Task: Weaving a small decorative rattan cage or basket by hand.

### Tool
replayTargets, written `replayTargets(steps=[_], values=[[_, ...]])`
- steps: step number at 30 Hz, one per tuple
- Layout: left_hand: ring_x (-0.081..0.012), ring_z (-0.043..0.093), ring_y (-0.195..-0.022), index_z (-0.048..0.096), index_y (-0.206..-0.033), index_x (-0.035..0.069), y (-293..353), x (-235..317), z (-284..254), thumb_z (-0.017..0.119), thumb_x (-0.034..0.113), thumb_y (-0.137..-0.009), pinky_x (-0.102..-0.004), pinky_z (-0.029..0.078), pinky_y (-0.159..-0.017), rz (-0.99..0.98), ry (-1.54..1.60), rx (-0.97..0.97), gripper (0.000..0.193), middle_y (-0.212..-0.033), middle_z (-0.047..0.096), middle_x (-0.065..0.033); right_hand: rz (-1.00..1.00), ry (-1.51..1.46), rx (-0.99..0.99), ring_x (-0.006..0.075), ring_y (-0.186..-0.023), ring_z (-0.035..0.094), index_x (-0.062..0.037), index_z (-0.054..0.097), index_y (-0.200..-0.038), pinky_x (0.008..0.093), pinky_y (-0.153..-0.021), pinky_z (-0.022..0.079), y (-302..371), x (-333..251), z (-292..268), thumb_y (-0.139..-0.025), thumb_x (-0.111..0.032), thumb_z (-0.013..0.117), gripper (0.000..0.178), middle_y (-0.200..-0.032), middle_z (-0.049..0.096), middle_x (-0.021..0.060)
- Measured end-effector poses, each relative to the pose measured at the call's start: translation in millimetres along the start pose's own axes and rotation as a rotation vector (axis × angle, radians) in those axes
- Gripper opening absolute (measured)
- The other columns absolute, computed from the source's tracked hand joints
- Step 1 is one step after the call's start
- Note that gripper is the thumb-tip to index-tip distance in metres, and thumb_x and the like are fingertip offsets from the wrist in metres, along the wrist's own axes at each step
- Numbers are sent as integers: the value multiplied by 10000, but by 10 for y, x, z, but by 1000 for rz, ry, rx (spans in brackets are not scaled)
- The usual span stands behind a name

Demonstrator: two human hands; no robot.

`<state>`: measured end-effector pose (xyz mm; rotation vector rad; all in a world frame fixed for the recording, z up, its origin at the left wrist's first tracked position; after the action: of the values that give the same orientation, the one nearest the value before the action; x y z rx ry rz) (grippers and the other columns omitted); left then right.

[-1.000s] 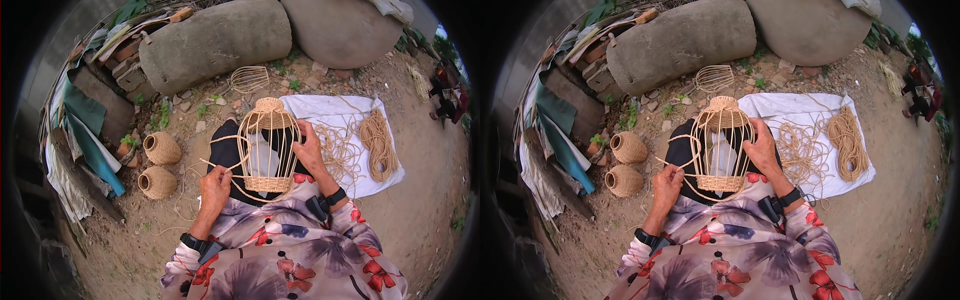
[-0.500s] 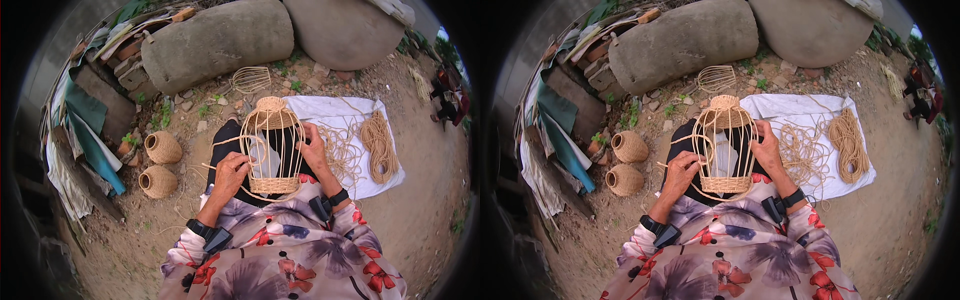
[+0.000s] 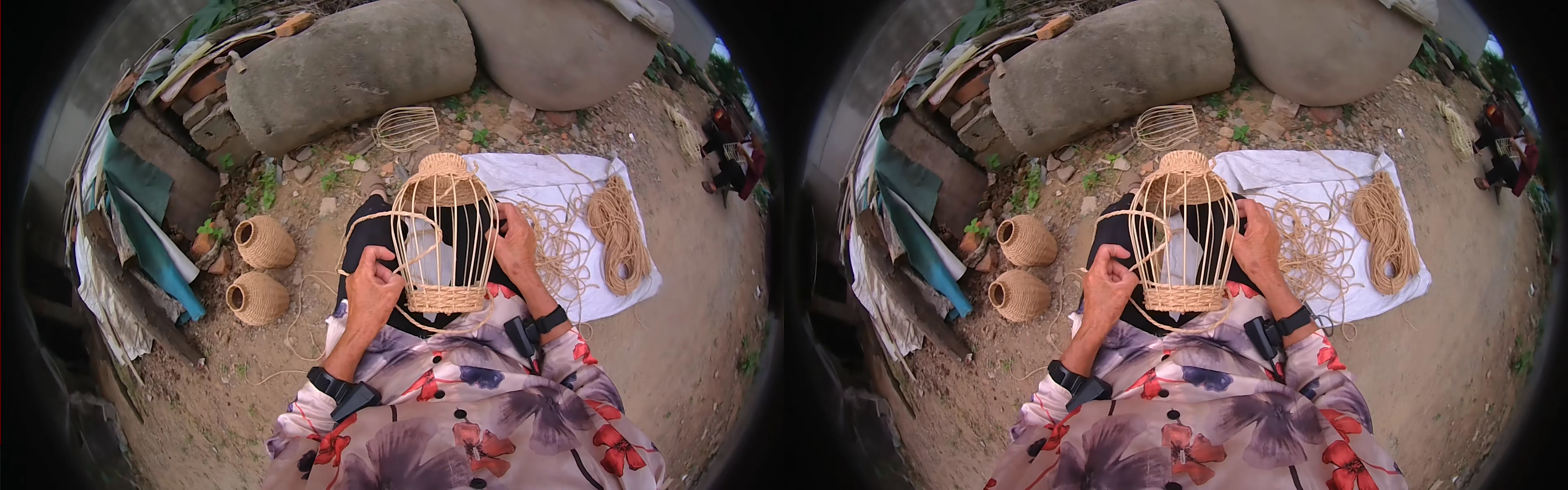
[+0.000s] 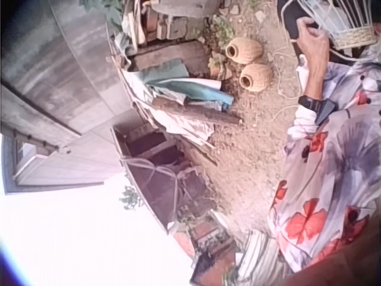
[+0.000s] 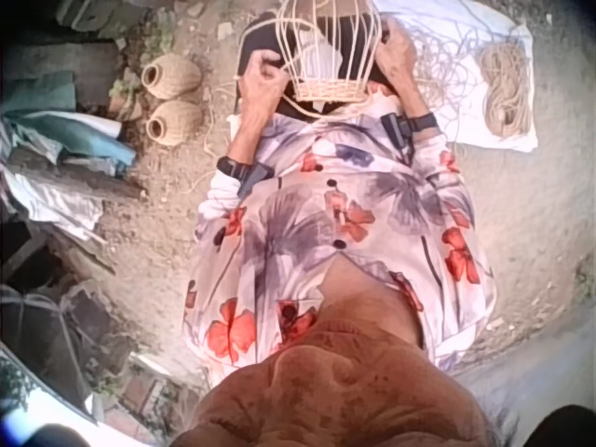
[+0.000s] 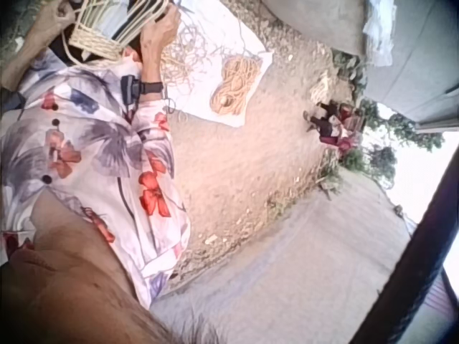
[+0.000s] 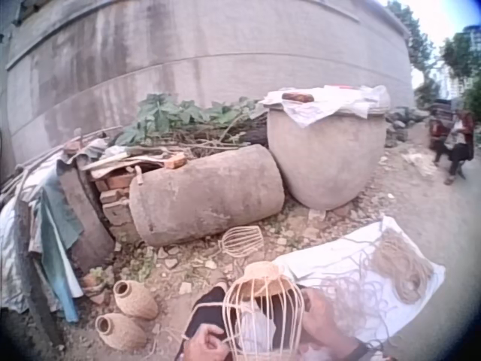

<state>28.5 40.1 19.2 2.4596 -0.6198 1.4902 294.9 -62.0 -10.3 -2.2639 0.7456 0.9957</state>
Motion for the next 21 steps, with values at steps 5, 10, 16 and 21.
replayTargets(steps=[5,10,16,21], values=[[-333,622,-571,633,-848,64,-33,6,-208,609,126,-741,-436,506,-588,166,-416,48,126,-594,591,-133,-35,38,38,287,-929,618,-78,605,-1073,409,-807,488,32,-13,-69,-686,-120,684,397,-973,635,94],[-307,642,-657,657,-949,16,-256,-1247,-958,610,103,-803,-385,513,-617,-88,-364,47,177,-754,671,-151,39,22,-9,253,-631,559,-77,575,-1120,363,-614,472,89,-116,-77,-683,-74,641,441,-727,574,68],[-180,598,-671,697,-913,-10,136,-2322,-2784,683,203,-907,-331,467,-578,189,-429,371,214,-755,662,-106,-15,90,15,334,-664,639,-106,526,-1134,439,-625,476,6,-26,-103,-743,-110,586,395,-698,612,130],[-129,485,-639,698,-1056,80,34,-2331,-2649,669,282,-883,-302,384,-569,-140,-149,249,267,-768,602,-36,-52,101,-27,390,-696,634,-125,490,-1164,481,-653,472,-131,89,-73,-758,-136,588,417,-704,612,159]])
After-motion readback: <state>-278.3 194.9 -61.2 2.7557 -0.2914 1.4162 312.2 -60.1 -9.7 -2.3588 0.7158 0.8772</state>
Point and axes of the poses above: each hand's wrist, its own y-axis away from the middle knuckle, its own z-axis out of the palm, x = y × z, the point moved 6 cm from there along -y, towards the middle knuckle
